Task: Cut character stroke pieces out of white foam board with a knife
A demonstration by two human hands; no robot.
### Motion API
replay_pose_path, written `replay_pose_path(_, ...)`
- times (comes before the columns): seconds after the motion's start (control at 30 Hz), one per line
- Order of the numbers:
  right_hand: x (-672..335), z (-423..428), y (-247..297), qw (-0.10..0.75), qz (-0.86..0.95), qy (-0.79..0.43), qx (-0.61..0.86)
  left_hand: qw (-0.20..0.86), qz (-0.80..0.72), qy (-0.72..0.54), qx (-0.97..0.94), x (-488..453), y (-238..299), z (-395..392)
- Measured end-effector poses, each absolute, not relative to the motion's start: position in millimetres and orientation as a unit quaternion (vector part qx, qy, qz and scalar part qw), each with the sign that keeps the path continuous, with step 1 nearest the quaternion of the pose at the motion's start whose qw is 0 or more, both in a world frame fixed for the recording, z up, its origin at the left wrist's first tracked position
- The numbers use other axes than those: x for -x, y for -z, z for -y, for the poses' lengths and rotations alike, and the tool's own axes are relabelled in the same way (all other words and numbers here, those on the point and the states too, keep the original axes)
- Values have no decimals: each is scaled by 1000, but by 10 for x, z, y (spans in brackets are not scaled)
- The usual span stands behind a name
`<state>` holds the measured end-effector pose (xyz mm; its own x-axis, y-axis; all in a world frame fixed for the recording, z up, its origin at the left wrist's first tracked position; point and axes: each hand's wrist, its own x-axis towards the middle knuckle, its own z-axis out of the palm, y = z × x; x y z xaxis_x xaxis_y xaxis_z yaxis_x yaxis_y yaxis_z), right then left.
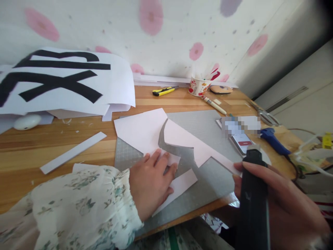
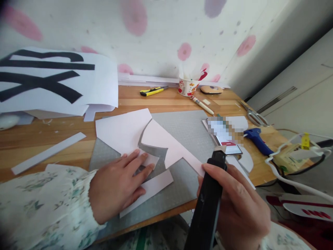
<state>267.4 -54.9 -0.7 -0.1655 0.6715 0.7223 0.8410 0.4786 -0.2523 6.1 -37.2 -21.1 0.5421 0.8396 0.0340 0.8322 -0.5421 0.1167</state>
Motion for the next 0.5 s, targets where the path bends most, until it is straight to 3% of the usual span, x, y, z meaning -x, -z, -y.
replay_pose_path(0.17,-2742,460,22,423,738,119,512,53,-481,-43,-874,-71,147,361)
replay_pose_path(0.3,-2935,369,224,383,762,174,492,66,-497,-36,-865,-108,153,418)
replay_pose_path(0.5,-3068,231,443,311,769,159,536,48,-481,-32,-875,-135,180,505)
